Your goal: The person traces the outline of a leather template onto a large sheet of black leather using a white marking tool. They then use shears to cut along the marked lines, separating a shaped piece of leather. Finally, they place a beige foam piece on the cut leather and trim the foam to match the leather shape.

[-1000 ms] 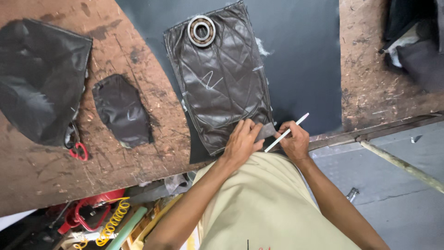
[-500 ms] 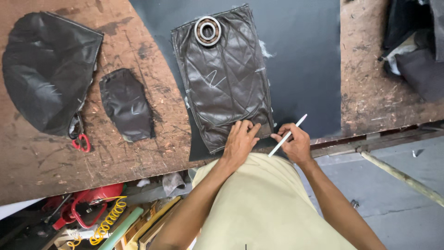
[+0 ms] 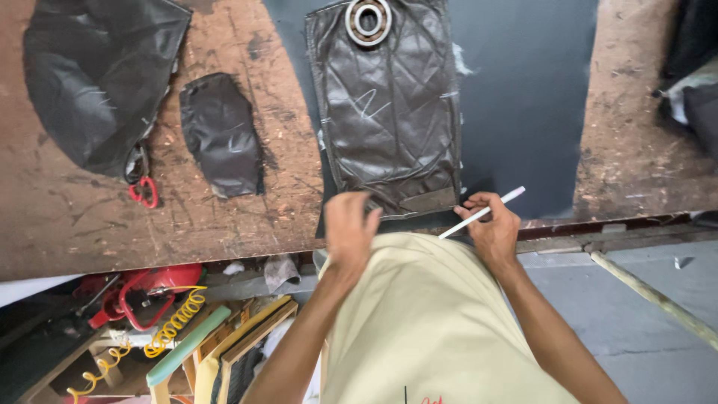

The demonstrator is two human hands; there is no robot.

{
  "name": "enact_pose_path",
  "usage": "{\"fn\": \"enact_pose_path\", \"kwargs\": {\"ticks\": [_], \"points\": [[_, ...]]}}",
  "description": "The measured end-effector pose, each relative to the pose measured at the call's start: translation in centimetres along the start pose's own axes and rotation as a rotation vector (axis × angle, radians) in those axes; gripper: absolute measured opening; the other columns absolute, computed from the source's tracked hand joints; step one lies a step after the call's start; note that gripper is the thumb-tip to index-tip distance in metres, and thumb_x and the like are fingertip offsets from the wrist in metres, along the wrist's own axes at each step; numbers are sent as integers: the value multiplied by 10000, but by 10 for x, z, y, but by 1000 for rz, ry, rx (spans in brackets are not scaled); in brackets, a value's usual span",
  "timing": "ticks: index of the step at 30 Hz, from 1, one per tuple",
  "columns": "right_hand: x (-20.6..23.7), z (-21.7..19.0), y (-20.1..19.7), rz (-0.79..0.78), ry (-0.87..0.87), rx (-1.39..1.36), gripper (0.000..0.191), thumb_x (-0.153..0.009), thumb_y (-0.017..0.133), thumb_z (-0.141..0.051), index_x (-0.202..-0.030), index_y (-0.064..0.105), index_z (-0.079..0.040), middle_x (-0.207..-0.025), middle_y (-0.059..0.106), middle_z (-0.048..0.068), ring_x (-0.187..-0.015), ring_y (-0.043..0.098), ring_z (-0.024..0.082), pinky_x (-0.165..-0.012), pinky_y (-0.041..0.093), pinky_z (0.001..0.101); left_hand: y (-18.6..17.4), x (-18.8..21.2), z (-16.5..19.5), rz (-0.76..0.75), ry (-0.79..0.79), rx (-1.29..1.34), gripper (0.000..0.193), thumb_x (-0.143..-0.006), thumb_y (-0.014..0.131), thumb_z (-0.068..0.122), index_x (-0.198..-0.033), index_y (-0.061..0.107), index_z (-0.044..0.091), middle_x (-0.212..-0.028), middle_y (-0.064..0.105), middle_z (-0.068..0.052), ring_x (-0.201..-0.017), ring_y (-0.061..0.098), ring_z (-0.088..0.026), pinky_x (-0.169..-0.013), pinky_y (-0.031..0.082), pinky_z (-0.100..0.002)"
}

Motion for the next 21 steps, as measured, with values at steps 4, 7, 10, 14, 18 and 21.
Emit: {"fn": "enact_pose_path", "kwargs": {"ticks": [4, 7, 10, 14, 18, 21], "points": [[7, -12, 8, 37, 65, 27, 288, -859, 841, -71, -1082, 684, 22, -969, 775, 122, -865, 737, 158, -763, 593, 298, -3, 20, -53, -17, -493, 182, 530, -789, 847, 191, -1220, 587, 23, -971, 684, -168, -882, 674, -292, -809, 551, -406], [11, -20, 12, 36, 86, 57, 293, -867, 830, -66, -1093, 672, 36, -963, 770, 128, -844, 734, 162, -740, 581, 309, 15, 28, -75, -16, -558, 306, 433, -783, 855, 172, -1118, 630, 17, -840, 744, -133, -724, 738, -237, -677, 591, -368], [11, -26, 15, 26, 94, 85, 275, -884, 816, -68, -1091, 667, 35, -932, 770, 128, -794, 725, 162, -703, 567, 317, 27, 35, -87, 1, -554, 304, 364, -784, 858, 143, -1059, 664, 5, -800, 757, -136, -688, 742, -231, -641, 582, -363], [12, -25, 19, 29, 129, 89, 260, -893, 798, -70, -1087, 653, 27, -907, 768, 117, -746, 709, 157, -677, 557, 314, 29, 38, -95, 0, -595, 252, 369, -753, 874, 129, -1035, 666, 13, -784, 758, -134, -677, 737, -225, -635, 568, -358], [15, -22, 20, 43, 108, 94, 222, -906, 776, -59, -1064, 641, 19, -877, 766, 107, -731, 701, 146, -691, 553, 306, 22, 35, -91, -15, -615, 248, 377, -744, 882, 133, -1019, 653, 14, -756, 758, -132, -649, 725, -225, -622, 554, -367], [18, -20, 19, 38, 98, 122, 214, -900, 776, -66, -1046, 641, 13, -863, 762, 105, -715, 699, 145, -677, 547, 312, 15, 34, -85, -44, -630, 239, 382, -746, 879, 131, -1025, 646, 12, -747, 755, -130, -632, 717, -225, -607, 548, -375]]}}
Point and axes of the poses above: each hand's wrist, its own x-axis away from the middle knuckle, its own y-axis out of the palm, z = x × y, the point moved 4 cm from there along -x, towards the middle knuckle
